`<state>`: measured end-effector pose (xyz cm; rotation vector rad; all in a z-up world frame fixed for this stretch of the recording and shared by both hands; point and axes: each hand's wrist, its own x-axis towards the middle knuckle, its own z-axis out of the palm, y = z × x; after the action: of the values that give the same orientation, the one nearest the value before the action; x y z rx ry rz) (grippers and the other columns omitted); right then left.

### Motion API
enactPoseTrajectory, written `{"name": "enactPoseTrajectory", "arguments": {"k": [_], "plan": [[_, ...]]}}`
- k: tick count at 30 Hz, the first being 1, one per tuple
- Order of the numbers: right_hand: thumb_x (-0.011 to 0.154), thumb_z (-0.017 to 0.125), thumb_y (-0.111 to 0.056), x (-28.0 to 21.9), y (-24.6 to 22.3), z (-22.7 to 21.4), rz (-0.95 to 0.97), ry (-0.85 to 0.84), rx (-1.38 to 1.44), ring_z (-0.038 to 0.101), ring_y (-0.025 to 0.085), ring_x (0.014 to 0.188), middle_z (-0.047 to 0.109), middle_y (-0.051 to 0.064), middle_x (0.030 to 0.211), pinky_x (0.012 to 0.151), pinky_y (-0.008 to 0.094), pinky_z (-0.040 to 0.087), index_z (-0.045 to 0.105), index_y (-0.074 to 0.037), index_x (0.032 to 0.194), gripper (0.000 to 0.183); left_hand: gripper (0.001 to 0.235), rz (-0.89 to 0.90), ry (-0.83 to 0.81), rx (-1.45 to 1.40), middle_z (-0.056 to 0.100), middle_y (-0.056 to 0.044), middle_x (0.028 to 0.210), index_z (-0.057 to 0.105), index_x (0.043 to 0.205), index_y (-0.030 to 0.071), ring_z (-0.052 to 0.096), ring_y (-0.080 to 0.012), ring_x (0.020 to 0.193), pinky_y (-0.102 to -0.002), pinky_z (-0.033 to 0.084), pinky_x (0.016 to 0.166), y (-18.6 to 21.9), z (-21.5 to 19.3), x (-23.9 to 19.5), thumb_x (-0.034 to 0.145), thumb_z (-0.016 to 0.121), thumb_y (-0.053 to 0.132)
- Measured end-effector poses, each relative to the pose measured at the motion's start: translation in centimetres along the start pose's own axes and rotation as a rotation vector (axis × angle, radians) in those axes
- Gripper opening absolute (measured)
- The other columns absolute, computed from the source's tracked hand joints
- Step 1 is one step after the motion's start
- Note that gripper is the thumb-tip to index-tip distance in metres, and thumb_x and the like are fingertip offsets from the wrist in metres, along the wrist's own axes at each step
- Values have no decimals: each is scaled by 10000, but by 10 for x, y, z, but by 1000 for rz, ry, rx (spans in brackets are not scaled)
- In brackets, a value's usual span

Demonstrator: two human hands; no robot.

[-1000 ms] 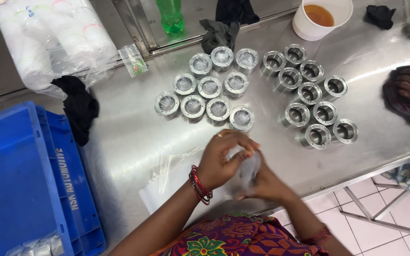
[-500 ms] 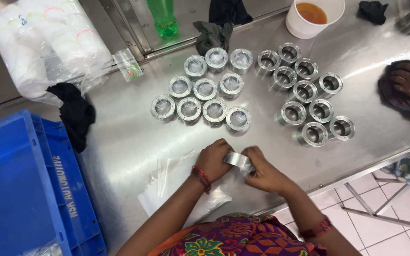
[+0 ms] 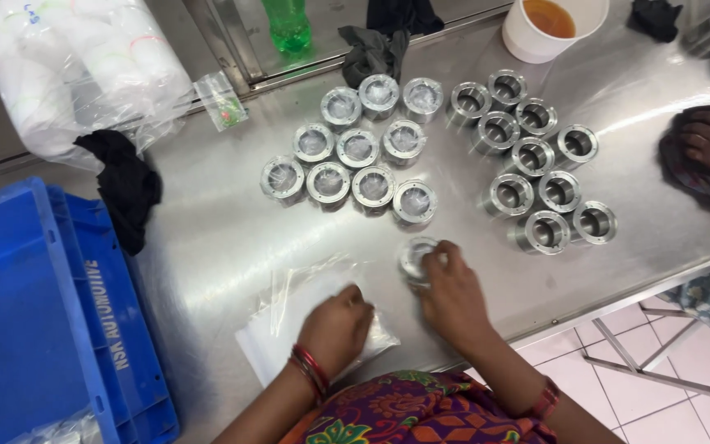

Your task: Cleaning circular metal rings with a cloth and packing them into plastic bags and crates.

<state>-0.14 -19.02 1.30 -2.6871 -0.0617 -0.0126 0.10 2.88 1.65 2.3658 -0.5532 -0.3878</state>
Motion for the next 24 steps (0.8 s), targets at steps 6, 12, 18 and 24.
{"name": "enactPoseTrajectory", "arguments": {"k": [6, 12, 18, 24], "plan": [[794, 578, 33, 56, 50, 22, -121, 162, 106, 618, 369, 1108, 454, 213, 1444, 959, 440, 538, 588, -30, 1325, 535, 107, 318, -57, 33, 669, -90, 1056, 752, 933, 62, 647, -279, 951, -398, 560, 839, 8, 29, 1, 880, 696, 136], [567, 959, -486, 83, 88, -94, 289, -18, -495, 407, 417, 1254, 431, 131, 1419, 925, 624, 432, 620, -261, 1369, 899, 102, 70, -24, -60, 686, -26, 972, 766, 839, 90, 639, -263, 940, -409, 547, 798, 22, 29, 36, 789, 776, 179], [648, 926, -456, 25, 109, -47, -64, 66, -140, 643, 325, 1051, 662, 108, 1146, 898, 462, 532, 690, -136, 1156, 646, 53, -43, -5, -328, 758, -36, 932, 779, 854, 105, 723, -194, 849, -339, 588, 774, 1, 34, 52, 855, 792, 156], [499, 961, -312, 24, 83, -46, 54, -517, 580, 715, 242, 1001, 740, 83, 1090, 880, 402, 572, 673, -86, 1194, 785, 108, -96, -34, -771, 789, -93, 1146, 722, 870, 19, 772, -150, 1000, -297, 648, 872, -30, 49, 53, 809, 805, 51]]}}
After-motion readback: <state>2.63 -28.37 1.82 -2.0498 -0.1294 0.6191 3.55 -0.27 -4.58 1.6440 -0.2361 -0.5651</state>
